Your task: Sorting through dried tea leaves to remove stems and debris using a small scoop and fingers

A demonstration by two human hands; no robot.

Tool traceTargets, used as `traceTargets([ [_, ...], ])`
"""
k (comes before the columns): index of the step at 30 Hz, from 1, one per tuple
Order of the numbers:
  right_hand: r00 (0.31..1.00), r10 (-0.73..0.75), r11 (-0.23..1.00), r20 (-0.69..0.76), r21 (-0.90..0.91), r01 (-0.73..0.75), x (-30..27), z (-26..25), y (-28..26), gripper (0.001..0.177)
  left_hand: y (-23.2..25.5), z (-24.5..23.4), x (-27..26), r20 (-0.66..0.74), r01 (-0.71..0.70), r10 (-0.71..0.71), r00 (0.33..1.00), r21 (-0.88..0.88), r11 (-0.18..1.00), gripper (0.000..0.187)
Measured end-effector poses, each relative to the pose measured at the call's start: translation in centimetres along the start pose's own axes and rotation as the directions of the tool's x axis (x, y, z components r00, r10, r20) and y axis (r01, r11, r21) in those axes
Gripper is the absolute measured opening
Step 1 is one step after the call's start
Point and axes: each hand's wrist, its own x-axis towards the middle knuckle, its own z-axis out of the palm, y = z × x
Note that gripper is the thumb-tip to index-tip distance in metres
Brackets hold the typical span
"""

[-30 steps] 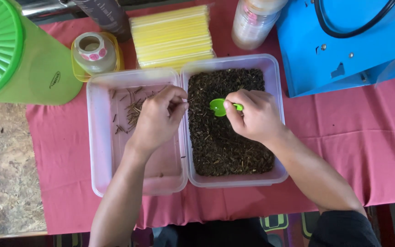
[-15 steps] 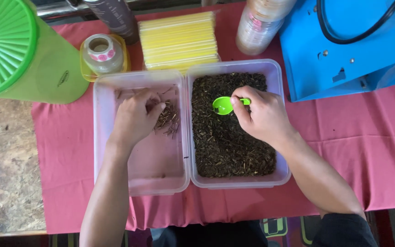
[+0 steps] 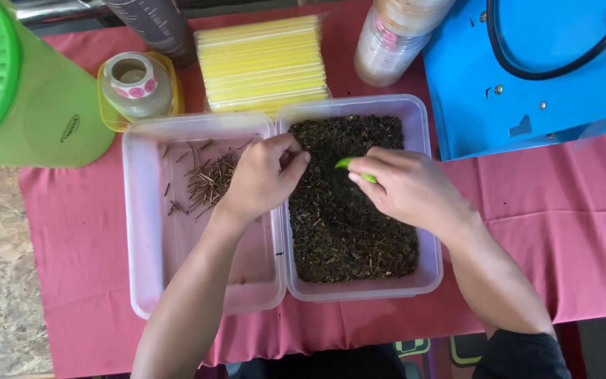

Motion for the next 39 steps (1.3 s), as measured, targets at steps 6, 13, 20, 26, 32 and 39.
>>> traceTargets([
  [6,0.995,0.072,0.987,-0.067,-0.140,-0.081,-0.7,-1.5,2.1,0.015,0.8,-0.8,-0.5,0.009,-0.027,0.027,1.000,-0.009,1.000,0.010],
  [13,0.995,0.102,0.946,0.003,-0.308,-0.096,-0.8,0.8,2.7,0.013,0.2,-0.6,-0.6,0.010,-0.083,0.082,0.997,0.060,0.995,0.010],
  [20,0.994,0.107,0.981,0.027,0.158,-0.110,0.2,0.6,0.9,0.014,0.5,-0.6,-0.8,-0.015,-0.020,0.021,1.000,0.037,0.999,0.008],
  [26,0.993,0.099,0.985,-0.057,-0.139,-0.107,-1.2,0.3,2.2,0.013,0.1,-0.2,-0.9,-0.028,-0.029,0.031,0.999,0.070,0.997,0.008],
  [32,0.961,0.264,0.929,0.087,-0.291,-0.229,-0.7,0.2,2.2,0.023,0.3,-0.3,-1.1,-0.029,-0.038,0.040,0.999,0.074,0.997,0.005],
  [39,0.800,0.390,0.828,0.457,0.205,-0.521,1.1,1.3,0.7,0.025,0.5,-0.1,-1.1,-0.028,-0.056,0.058,0.998,0.055,0.997,0.004],
])
